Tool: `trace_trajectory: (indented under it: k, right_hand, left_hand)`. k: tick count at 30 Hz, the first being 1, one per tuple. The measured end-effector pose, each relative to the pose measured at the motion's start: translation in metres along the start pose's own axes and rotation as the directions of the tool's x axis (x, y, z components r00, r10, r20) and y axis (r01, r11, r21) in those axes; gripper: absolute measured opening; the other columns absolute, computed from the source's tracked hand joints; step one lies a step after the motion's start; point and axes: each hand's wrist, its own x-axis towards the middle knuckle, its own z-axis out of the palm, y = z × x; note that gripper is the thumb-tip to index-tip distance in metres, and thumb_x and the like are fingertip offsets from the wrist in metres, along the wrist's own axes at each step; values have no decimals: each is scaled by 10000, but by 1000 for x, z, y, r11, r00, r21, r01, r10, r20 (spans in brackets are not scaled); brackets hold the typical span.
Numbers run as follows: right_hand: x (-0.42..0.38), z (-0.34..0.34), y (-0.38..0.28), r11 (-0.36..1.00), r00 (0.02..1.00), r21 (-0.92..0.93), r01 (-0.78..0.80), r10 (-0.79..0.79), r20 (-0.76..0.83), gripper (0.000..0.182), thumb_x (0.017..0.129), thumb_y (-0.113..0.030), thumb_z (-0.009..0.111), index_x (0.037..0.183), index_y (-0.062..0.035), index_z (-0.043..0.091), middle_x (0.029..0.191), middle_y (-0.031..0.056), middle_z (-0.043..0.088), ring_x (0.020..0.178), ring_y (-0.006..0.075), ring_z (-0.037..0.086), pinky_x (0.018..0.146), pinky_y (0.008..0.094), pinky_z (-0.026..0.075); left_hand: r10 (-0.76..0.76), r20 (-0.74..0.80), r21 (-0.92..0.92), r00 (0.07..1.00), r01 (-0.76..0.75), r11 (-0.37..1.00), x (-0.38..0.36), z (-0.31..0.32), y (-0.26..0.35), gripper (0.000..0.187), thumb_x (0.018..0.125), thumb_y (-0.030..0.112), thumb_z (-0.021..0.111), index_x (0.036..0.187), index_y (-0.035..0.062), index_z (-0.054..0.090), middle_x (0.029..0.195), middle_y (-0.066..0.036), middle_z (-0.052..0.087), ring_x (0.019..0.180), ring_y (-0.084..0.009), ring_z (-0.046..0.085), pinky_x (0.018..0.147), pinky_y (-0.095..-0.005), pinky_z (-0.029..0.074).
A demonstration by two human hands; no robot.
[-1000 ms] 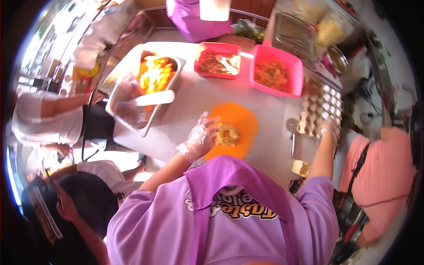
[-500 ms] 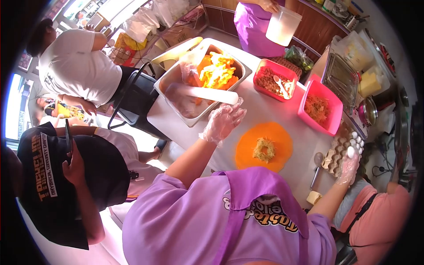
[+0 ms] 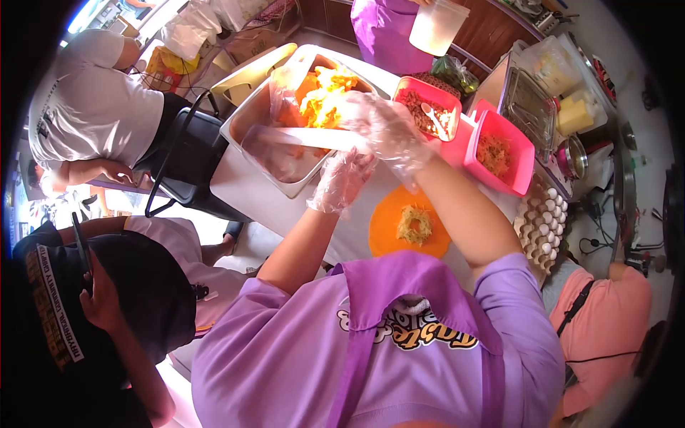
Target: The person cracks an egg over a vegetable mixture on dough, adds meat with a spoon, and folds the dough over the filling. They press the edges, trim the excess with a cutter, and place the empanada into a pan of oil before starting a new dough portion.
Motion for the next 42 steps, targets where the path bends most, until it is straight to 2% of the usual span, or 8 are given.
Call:
trace_trajectory:
  k: [2,9,13,15,18,24,33,42]
  right_hand:
    - [15,12,6,799,979,-567,203,-170,111,268,890,-183,548,1134,-81,591,970,123,659,910,255,640,780,367,508]
    - [27,22,8,919,979,-340,199,-204,20,252,879,-239,547,1076,-107,634,954,133,664,883,284,645,811,399,493]
    - [22,21,5,730,977,-658,184,-61,205,277,889,-254,553,1114,-113,629,995,139,656,895,276,638,828,381,491]
    - [16,11,12,811,988,-583,44,50,144,292,903,-261,564,1148,-108,608,982,103,665,894,223,636,824,345,491]
    - [7,6,35,910,992,413,30,24,-124,310,939,-257,565,1208,-103,572,999,-15,592,933,84,547,756,240,462]
    - [-101,-67,57,612,919,745,-265,394,3,389,952,-312,531,1275,-95,525,986,28,586,805,75,549,651,210,445]
    - [-204,-34,91,403,798,862,-308,603,3,309,971,-225,511,1242,-77,500,982,48,587,764,103,542,627,207,449]
    - [-211,-38,72,659,821,650,-378,563,-94,354,927,-284,560,1189,-47,583,1009,20,628,799,81,546,675,223,438]
  left_hand:
    - [14,16,-1,1000,-14,1000,1,-4,-2,322,904,302,599,1188,169,528,1161,17,575,1105,-156,526,904,-346,402]
    - [50,0,39,999,-50,998,-8,10,8,316,887,230,631,1179,190,515,1092,58,573,1003,-120,547,874,-321,427]
    - [59,20,26,998,-60,998,-3,1,6,340,889,212,629,1198,188,490,1094,55,565,983,-123,556,876,-332,433]
    - [32,-11,52,999,-32,998,-3,2,7,387,886,225,635,1236,171,481,1125,46,565,1006,-125,562,862,-331,433]
    - [48,11,347,999,-49,936,-9,-1,11,530,882,279,634,1349,134,429,1211,27,552,1073,-130,556,856,-323,413]
    - [2,-135,725,991,97,682,-23,-17,-4,587,862,221,647,1379,77,409,1257,-30,550,1026,-131,567,830,-290,418]
    - [-233,400,795,887,-208,570,-9,45,-78,448,943,235,574,1329,27,484,1287,-75,529,1093,-133,534,915,-294,459]
    - [-354,279,717,893,52,696,-1,52,-89,367,926,132,585,1267,8,530,1185,-63,597,1053,-157,577,912,-309,477]
